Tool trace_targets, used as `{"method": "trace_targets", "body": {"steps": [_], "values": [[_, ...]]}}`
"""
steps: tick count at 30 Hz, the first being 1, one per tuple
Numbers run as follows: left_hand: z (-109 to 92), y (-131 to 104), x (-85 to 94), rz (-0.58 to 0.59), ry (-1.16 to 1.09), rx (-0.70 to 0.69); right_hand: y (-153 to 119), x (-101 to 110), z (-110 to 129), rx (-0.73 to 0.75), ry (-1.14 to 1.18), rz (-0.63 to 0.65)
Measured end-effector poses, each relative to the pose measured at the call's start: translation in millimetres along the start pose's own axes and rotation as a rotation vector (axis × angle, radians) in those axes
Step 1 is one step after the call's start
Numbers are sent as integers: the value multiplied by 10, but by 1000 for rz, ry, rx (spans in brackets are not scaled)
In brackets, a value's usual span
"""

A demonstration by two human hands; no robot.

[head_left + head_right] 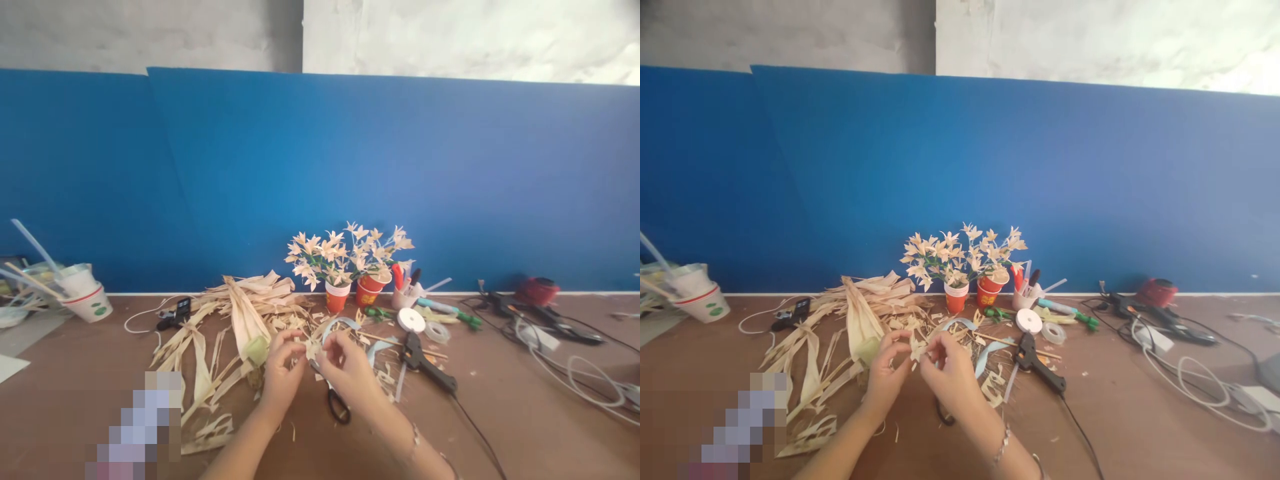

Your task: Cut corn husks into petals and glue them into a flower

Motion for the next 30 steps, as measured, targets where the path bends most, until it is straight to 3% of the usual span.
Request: {"method": "trace_targets", "body": {"steps": [3,5,11,22,30], "values": [[-20,-24,14,-29,81,-69,-99,-28,155,226,-259,-87],[-36,-37,16,-37,124,-108,-128,-64,189,293,-369,-117],[-112,-68,24,-73,207,-190,-94,-144,126,240,-479,-154],[-211,-155,-26,-115,464,-440,-103,-218,78,184,-371,-200],[-74,-79,33,-127,341,-312,-77,-90,52,75,4,-213]]}}
Point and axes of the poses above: each hand's wrist, its own y-axis towards the middle knuckle, its own x-axis out of the back of the hand, z = x × y, the point moved 5 cm from there along y, towards the middle knuckle, and after that the axes turned 5 degrees about x, right-handed, at the moved point
